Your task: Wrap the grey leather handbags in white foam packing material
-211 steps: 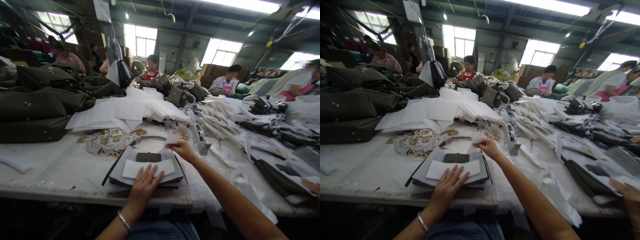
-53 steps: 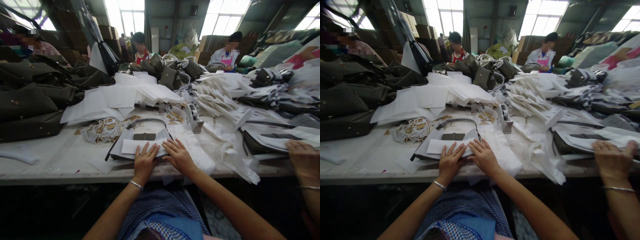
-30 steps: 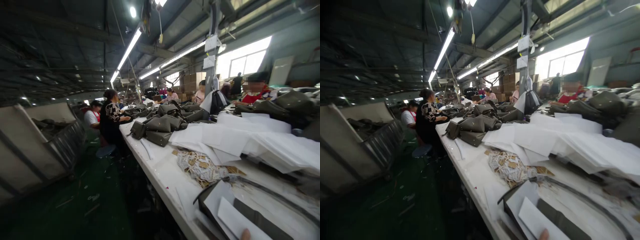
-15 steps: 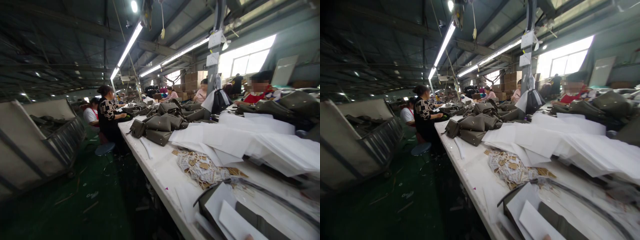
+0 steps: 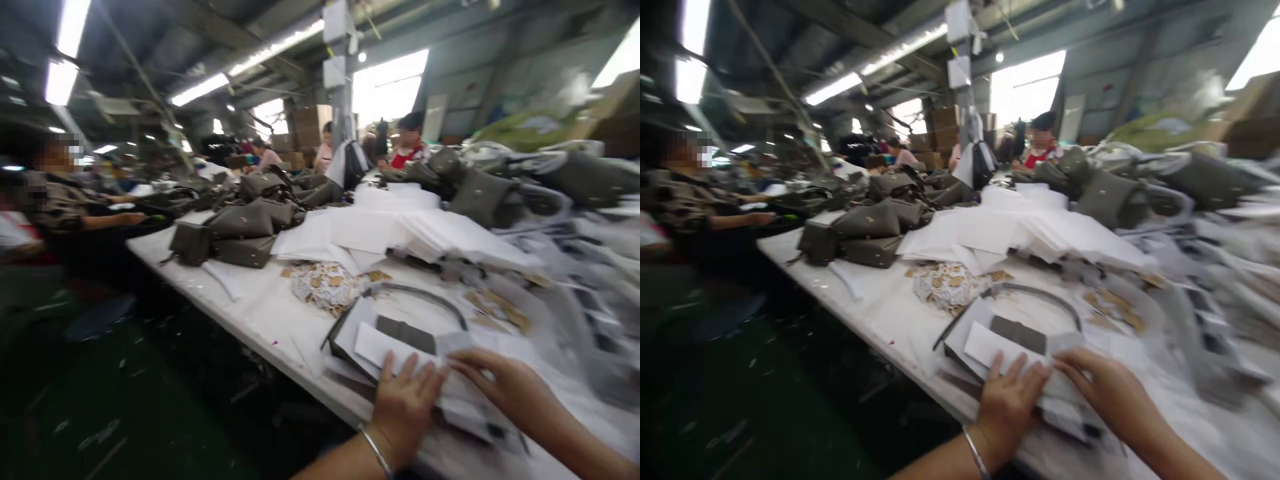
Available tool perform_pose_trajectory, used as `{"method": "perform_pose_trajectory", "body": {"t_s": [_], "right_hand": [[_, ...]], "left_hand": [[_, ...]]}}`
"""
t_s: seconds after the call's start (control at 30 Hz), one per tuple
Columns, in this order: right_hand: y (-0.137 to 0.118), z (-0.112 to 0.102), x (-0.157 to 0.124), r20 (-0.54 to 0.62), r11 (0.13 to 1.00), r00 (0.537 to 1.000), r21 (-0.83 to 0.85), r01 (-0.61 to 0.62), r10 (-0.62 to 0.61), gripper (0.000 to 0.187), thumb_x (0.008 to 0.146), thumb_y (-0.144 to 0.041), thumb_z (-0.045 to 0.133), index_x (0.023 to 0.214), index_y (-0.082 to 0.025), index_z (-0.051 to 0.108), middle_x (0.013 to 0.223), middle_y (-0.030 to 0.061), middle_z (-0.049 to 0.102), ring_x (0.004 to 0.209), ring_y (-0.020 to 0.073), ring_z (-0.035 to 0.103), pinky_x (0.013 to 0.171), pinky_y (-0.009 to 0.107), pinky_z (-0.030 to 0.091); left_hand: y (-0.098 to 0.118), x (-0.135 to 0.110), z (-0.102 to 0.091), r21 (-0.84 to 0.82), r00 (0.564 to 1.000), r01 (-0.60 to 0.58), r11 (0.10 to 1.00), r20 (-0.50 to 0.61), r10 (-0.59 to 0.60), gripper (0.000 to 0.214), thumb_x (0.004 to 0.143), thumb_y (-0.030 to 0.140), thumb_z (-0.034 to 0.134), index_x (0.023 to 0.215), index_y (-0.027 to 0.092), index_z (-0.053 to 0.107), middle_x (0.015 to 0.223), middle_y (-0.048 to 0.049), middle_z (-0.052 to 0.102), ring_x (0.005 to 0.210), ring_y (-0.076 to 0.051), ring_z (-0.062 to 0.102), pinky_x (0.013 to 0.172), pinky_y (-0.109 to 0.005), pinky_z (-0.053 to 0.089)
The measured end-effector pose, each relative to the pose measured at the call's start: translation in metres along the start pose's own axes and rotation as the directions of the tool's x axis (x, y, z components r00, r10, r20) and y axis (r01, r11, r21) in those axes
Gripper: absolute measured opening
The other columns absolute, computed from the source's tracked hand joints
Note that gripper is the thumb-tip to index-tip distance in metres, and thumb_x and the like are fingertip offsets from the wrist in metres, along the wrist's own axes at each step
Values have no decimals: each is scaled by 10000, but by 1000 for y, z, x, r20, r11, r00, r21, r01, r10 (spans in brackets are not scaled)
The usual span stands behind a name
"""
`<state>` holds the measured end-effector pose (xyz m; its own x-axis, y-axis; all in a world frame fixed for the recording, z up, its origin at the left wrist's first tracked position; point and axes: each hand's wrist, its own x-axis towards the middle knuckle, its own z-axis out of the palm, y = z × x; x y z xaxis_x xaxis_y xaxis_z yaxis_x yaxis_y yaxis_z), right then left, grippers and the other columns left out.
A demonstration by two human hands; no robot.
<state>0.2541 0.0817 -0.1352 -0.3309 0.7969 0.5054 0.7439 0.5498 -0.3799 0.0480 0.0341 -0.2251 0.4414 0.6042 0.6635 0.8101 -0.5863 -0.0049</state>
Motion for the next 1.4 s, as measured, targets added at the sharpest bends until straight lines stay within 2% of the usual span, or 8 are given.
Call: {"method": "perform_pose_trajectory", "body": {"t_s": [0.07, 0.13, 0.3, 0.73, 0.93, 1.1, 1.2, 1.4], "right_hand": [[-3, -12, 7, 117, 995, 988, -25, -96, 98, 319, 980, -474, 496, 920, -276, 739, 909, 73, 759, 797, 224, 717, 716, 322, 535], [-3, -20, 24, 167, 985, 975, -120, -127, 146, 291, 988, -401, 498, 921, -240, 730, 866, 57, 752, 771, 216, 700, 702, 302, 501], [2, -25, 63, 183, 898, 939, -392, -201, 290, 215, 977, -401, 571, 996, -256, 729, 834, 36, 754, 734, 209, 687, 615, 263, 396], [20, -21, 96, 149, 837, 967, -538, -98, 209, 224, 971, -445, 588, 994, -279, 737, 888, 37, 695, 808, 181, 641, 643, 250, 358], [14, -23, 87, 120, 848, 973, -519, -109, 199, 229, 963, -456, 609, 956, -269, 742, 837, 22, 723, 713, 169, 647, 595, 254, 328], [1, -20, 61, 32, 875, 988, -469, -121, 153, 257, 983, -434, 594, 909, -227, 726, 751, 12, 736, 633, 151, 641, 571, 255, 311], [-14, -18, 35, 3, 894, 999, -447, -35, 41, 266, 1006, -380, 571, 847, -204, 692, 726, 6, 724, 627, 137, 629, 582, 258, 317], [-45, -10, -20, 69, 864, 984, -471, 177, -164, 233, 1024, -224, 522, 832, -190, 648, 718, 7, 702, 654, 151, 596, 614, 296, 324]], "left_hand": [[-3, 6, -9, -109, 999, 37, 993, 29, -34, 516, 1004, 332, 486, 1498, 264, 355, 1428, 38, 529, 1342, -185, 490, 1159, -483, 378], [-7, 10, -10, -169, 996, 45, 985, 84, -31, 560, 994, 330, 518, 1513, 254, 323, 1424, 12, 545, 1363, -192, 466, 1176, -489, 340], [-7, 7, -8, -222, 996, 52, 974, 87, -33, 523, 991, 277, 519, 1493, 275, 370, 1424, 15, 544, 1376, -195, 448, 1219, -492, 225], [-9, 10, -11, -103, 999, -37, 994, 28, 40, 418, 1018, 305, 450, 1430, 238, 472, 1408, 1, 560, 1333, -203, 499, 1200, -479, 261], [-9, 10, -10, -99, 999, -38, 994, 35, 42, 402, 1006, 297, 469, 1403, 244, 509, 1390, -19, 578, 1313, -223, 523, 1159, -492, 339], [-9, 11, -13, -109, 998, -33, 993, 48, 38, 404, 1006, 314, 474, 1403, 247, 505, 1396, -15, 573, 1319, -222, 518, 1145, -497, 360], [-9, 12, -14, -126, 998, -24, 992, 47, 30, 411, 1010, 364, 465, 1401, 244, 506, 1395, -9, 573, 1314, -224, 522, 1158, -507, 340], [-8, 11, -14, -144, 998, -16, 989, 57, 25, 418, 1011, 367, 466, 1403, 229, 512, 1402, -33, 562, 1323, -235, 513, 1185, -508, 292]]}}
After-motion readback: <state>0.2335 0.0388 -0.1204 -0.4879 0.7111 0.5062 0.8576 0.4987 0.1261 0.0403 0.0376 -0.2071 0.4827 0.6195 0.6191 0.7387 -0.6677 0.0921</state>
